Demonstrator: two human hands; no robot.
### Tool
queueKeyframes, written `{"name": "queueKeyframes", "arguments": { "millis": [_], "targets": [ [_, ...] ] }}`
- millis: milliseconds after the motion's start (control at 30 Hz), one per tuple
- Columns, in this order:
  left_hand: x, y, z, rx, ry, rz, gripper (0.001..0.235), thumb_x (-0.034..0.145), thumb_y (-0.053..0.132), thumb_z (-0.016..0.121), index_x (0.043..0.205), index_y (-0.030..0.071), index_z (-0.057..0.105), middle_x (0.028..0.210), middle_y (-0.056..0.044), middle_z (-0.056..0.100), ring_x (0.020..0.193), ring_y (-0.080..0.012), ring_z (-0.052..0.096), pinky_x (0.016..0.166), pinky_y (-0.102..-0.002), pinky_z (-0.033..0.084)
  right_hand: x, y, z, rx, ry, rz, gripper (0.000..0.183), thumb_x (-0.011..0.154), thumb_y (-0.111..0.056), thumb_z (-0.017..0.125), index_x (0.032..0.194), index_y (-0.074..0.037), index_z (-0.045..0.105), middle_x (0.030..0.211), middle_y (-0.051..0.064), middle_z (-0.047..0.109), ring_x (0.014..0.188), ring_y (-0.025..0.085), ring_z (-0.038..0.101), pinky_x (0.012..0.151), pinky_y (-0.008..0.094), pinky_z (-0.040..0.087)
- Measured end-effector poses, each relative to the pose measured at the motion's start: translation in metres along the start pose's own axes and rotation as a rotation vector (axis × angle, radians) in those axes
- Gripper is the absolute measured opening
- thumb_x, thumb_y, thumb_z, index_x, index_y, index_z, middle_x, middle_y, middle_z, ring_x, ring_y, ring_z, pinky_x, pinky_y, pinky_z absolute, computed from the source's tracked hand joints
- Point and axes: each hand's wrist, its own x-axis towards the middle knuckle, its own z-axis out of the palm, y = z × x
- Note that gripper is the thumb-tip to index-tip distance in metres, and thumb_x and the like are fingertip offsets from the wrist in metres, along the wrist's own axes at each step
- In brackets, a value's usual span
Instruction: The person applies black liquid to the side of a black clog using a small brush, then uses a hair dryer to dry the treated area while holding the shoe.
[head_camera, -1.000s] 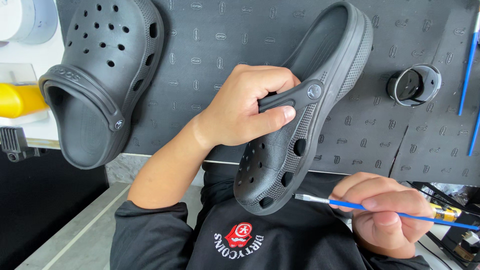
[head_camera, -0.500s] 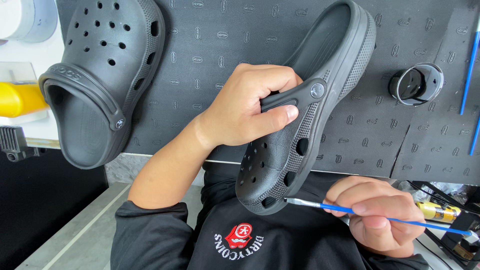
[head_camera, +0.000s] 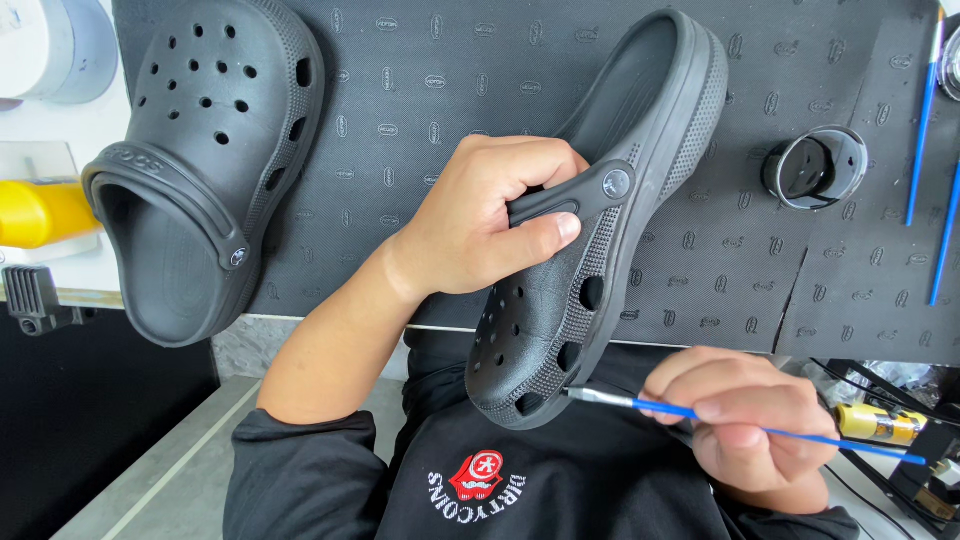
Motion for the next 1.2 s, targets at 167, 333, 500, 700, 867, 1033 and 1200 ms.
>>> {"name": "queueKeyframes", "arguments": {
  "millis": [167, 333, 500, 700, 867, 1033, 1200],
  "targets": [
    [-0.002, -0.002, 0.001, -0.034, 0.002, 0.018, 0.027, 0.099, 0.025, 0.066, 0.094, -0.001, 0.061, 0.09, -0.009, 0.069, 0.076, -0.0154, 0.065, 0.071, -0.028, 0.052, 0.004, 0.009, -0.005, -0.007, 0.121, 0.021, 0.028, 0.11, -0.027, 0.051, 0.101, -0.001, 0.047, 0.076, 0.019, 0.064, 0.056, 0.026, 0.063, 0.055, 0.038, 0.057],
    [0.0, -0.002, 0.001, -0.019, 0.0, 0.011, 0.026, 0.098, 0.025, 0.066, 0.098, 0.0, 0.062, 0.088, -0.009, 0.069, 0.074, -0.0139, 0.066, 0.069, -0.027, 0.052, 0.005, 0.003, -0.006, 0.021, 0.102, 0.007, 0.029, 0.107, -0.028, 0.053, 0.096, -0.002, 0.05, 0.071, 0.017, 0.065, 0.059, 0.026, 0.063, 0.057, 0.04, 0.058],
    [0.0, 0.0, 0.0, -0.02, -0.006, -0.043, 0.026, 0.095, 0.025, 0.065, 0.1, -0.001, 0.066, 0.083, -0.007, 0.066, 0.068, -0.0135, 0.063, 0.065, -0.027, 0.05, 0.015, 0.012, -0.011, -0.025, -0.005, -0.031, 0.028, 0.109, -0.025, 0.05, 0.096, 0.0, 0.05, 0.072, 0.017, 0.066, 0.056, 0.024, 0.066, 0.057, 0.04, 0.06],
    [0.001, 0.002, 0.0, -0.012, -0.01, -0.026, 0.025, 0.096, 0.024, 0.065, 0.101, -0.001, 0.065, 0.083, -0.007, 0.065, 0.068, -0.0131, 0.062, 0.065, -0.027, 0.049, 0.016, 0.016, -0.013, -0.045, 0.124, -0.042, 0.029, 0.11, -0.028, 0.05, 0.1, -0.001, 0.047, 0.075, 0.019, 0.064, 0.058, 0.026, 0.066, 0.052, 0.038, 0.057],
    [0.001, 0.001, 0.0, -0.01, -0.009, -0.025, 0.025, 0.096, 0.024, 0.065, 0.1, -0.001, 0.065, 0.084, -0.007, 0.065, 0.067, -0.0128, 0.062, 0.064, -0.027, 0.049, 0.016, 0.01, -0.014, -0.047, 0.01, -0.026, 0.031, 0.108, -0.028, 0.05, 0.096, 0.0, 0.049, 0.072, 0.018, 0.065, 0.058, 0.026, 0.064, 0.053, 0.038, 0.058],
    [0.001, 0.002, 0.0, -0.02, -0.008, -0.017, 0.025, 0.096, 0.024, 0.065, 0.1, -0.001, 0.064, 0.083, -0.008, 0.066, 0.069, -0.0134, 0.064, 0.065, -0.027, 0.05, 0.022, 0.014, -0.012, -0.088, 0.078, -0.035, 0.031, 0.112, -0.028, 0.049, 0.101, 0.0, 0.045, 0.078, 0.02, 0.062, 0.06, 0.027, 0.065, 0.052, 0.036, 0.058],
    [0.001, 0.001, -0.001, -0.026, -0.012, -0.026, 0.026, 0.096, 0.024, 0.065, 0.099, -0.001, 0.064, 0.088, -0.008, 0.067, 0.07, -0.0144, 0.065, 0.066, -0.027, 0.051, 0.021, 0.01, -0.014, -0.036, 0.008, -0.087, 0.029, 0.108, -0.028, 0.051, 0.098, 0.0, 0.05, 0.072, 0.017, 0.066, 0.057, 0.025, 0.066, 0.053, 0.037, 0.06]
  ]
}}
